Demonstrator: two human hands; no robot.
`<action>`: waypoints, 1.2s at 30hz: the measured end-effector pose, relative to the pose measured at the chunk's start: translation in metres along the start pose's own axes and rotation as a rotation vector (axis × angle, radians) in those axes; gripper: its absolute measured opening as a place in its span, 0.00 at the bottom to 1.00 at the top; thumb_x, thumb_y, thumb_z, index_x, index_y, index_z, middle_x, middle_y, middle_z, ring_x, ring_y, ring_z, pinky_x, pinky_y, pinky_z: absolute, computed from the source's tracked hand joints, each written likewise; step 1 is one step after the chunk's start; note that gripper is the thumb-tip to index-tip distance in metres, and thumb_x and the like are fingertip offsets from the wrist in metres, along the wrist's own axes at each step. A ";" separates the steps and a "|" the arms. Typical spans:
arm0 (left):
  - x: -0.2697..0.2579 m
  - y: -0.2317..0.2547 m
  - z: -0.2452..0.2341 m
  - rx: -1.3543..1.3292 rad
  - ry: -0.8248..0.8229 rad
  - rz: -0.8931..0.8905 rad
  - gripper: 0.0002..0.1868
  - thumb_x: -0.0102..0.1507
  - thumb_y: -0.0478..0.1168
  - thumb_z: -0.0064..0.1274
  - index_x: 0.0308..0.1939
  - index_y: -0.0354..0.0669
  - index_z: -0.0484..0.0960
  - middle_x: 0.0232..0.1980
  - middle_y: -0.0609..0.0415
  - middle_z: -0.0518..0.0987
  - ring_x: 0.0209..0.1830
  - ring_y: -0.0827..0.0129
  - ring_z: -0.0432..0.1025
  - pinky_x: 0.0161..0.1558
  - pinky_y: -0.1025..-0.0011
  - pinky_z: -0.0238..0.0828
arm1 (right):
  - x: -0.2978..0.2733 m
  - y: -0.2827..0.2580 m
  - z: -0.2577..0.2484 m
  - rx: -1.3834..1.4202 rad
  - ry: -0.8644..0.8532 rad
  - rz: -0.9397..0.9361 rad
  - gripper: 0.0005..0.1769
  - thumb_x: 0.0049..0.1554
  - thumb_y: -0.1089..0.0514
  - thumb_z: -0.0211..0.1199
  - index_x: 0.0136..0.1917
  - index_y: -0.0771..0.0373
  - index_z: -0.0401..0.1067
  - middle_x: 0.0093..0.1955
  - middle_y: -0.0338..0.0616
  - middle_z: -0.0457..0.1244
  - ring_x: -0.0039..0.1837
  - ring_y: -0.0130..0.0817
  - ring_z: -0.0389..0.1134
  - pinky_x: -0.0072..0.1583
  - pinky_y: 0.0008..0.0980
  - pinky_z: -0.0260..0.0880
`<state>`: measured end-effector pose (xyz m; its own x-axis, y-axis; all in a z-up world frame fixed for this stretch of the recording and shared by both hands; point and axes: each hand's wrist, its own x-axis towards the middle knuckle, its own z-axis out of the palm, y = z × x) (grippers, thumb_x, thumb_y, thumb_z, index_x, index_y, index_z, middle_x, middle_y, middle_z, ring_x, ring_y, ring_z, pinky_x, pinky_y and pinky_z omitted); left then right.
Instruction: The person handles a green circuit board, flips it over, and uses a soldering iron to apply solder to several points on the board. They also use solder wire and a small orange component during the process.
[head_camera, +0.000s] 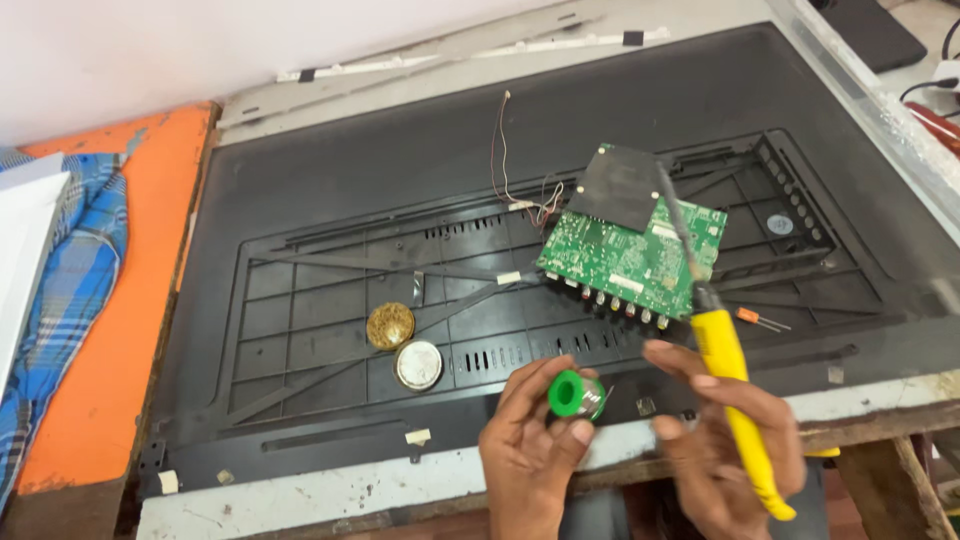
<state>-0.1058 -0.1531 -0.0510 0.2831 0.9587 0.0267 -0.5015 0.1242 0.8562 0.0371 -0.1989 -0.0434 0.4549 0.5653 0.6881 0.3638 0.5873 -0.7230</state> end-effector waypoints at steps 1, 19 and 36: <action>-0.001 0.000 0.002 -0.021 -0.044 0.033 0.25 0.59 0.24 0.59 0.62 0.26 0.76 0.62 0.44 0.74 0.63 0.57 0.74 0.61 0.64 0.77 | 0.000 -0.004 0.004 0.016 -0.032 0.005 0.23 0.54 0.70 0.64 0.61 0.67 0.58 0.59 0.76 0.65 0.64 0.60 0.70 0.68 0.49 0.72; -0.004 0.002 -0.010 0.013 -0.145 0.041 0.24 0.56 0.22 0.68 0.55 0.28 0.81 0.55 0.53 0.73 0.54 0.73 0.71 0.58 0.73 0.71 | -0.009 -0.005 0.020 -0.106 0.042 0.035 0.32 0.52 0.79 0.66 0.60 0.64 0.51 0.51 0.71 0.65 0.50 0.47 0.75 0.54 0.39 0.82; -0.011 0.021 -0.018 0.329 -0.169 -0.011 0.04 0.62 0.34 0.65 0.38 0.37 0.86 0.43 0.54 0.80 0.40 0.74 0.73 0.40 0.74 0.68 | -0.011 -0.016 0.021 -0.243 0.029 0.141 0.32 0.54 0.76 0.62 0.60 0.60 0.44 0.53 0.70 0.64 0.55 0.49 0.74 0.54 0.40 0.82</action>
<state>-0.1347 -0.1566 -0.0426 0.4322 0.8984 0.0776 -0.2155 0.0193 0.9763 0.0091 -0.2019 -0.0381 0.5367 0.6125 0.5803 0.4778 0.3462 -0.8074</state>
